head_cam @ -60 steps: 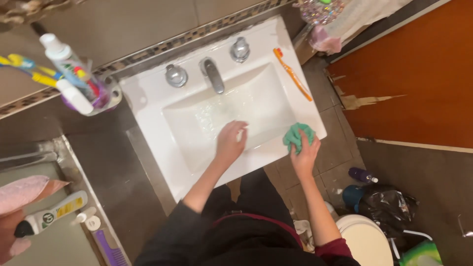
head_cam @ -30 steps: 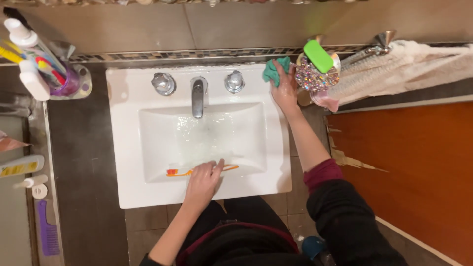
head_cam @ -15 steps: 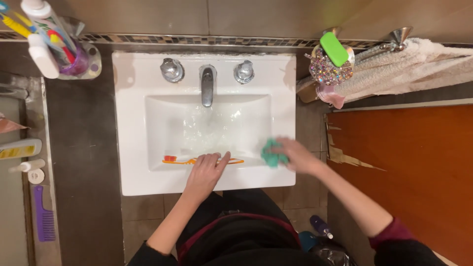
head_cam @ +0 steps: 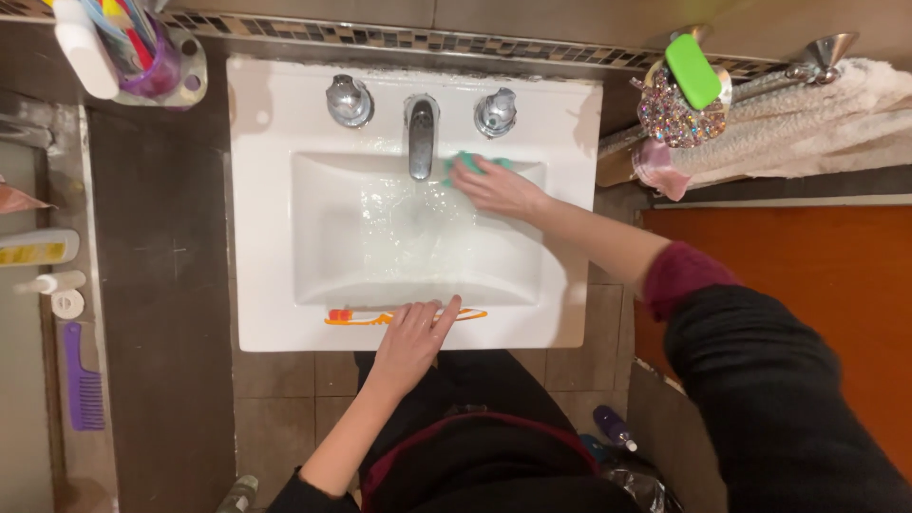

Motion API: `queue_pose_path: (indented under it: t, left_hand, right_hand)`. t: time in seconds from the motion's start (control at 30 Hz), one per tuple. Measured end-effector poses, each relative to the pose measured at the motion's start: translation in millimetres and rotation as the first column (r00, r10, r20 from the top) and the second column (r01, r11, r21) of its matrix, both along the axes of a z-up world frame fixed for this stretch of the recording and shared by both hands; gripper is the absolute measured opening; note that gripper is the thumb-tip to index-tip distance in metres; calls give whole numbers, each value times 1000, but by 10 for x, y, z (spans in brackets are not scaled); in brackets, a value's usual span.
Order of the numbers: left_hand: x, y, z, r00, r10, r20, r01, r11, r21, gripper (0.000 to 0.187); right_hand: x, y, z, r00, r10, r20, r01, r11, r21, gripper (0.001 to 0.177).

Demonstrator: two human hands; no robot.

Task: Cleaning a bathroom sink and faucet with a cloth and organizing nearby toiletries.

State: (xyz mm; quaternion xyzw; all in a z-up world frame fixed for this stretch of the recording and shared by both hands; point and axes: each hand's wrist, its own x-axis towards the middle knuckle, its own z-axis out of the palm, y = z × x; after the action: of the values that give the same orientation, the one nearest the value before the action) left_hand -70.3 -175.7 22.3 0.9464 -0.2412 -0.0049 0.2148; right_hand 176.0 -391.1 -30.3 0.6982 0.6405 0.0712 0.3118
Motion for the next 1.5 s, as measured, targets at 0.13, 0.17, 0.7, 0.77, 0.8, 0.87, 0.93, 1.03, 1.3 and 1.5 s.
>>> queue_pose_path:
  t: [0.13,0.17,0.7,0.77,0.8,0.87,0.93,1.03,1.3,1.5]
  left_hand:
    - [-25,-19,14,999,15,-28,-16,1000,-7,64]
    - [-18,-36,25,1000,12,-29,-12,1000,-23,63]
    - [154,722,231,997,19,71,-18,1000,-15,60]
    - [172,748,272,998,-4,66,6,1000,-21,59]
    - [209,784,290,997,-15,71,16,1000,-18,59]
    - [286,835,306,997,-37,67,38,999,-15,59]
    - [335,868,318,997,-53,60,54,998,-11,60]
    - [391,840,316,996,-76,48,77,997,-22,60]
    - [534,838,258,986,-159,56,161,986,-35,60]
    - [749,862,328,963,-262,55,264,964,-22,60]
  right_hand:
    - [-247,-552,101,971,-237,-25,236,971,-30,31]
    - [-256,-621,53,937,-340,-79,343,939,33,31]
    - [-1710,-299,202,-37,-742,-670,920,237,-312,34]
    - [-1633,-407,104,-363,-682,-635,852,33,-522,28]
    - [-1563,-437,42,-635,-550,-542,702,-119,-702,25]
    - [-1277,-709,-192,-618,-313,-721,776,-98,-623,25]
    - [-881,-730,-84,-540,-56,-840,840,-100,-533,28]
    - [-260,-562,350,200,-424,-883,975,-5,223,49]
    - [-1333,-617,328,283,-657,-698,957,140,256,72]
    - [-2126,-98,197,100,-861,-499,995,75,71,50]
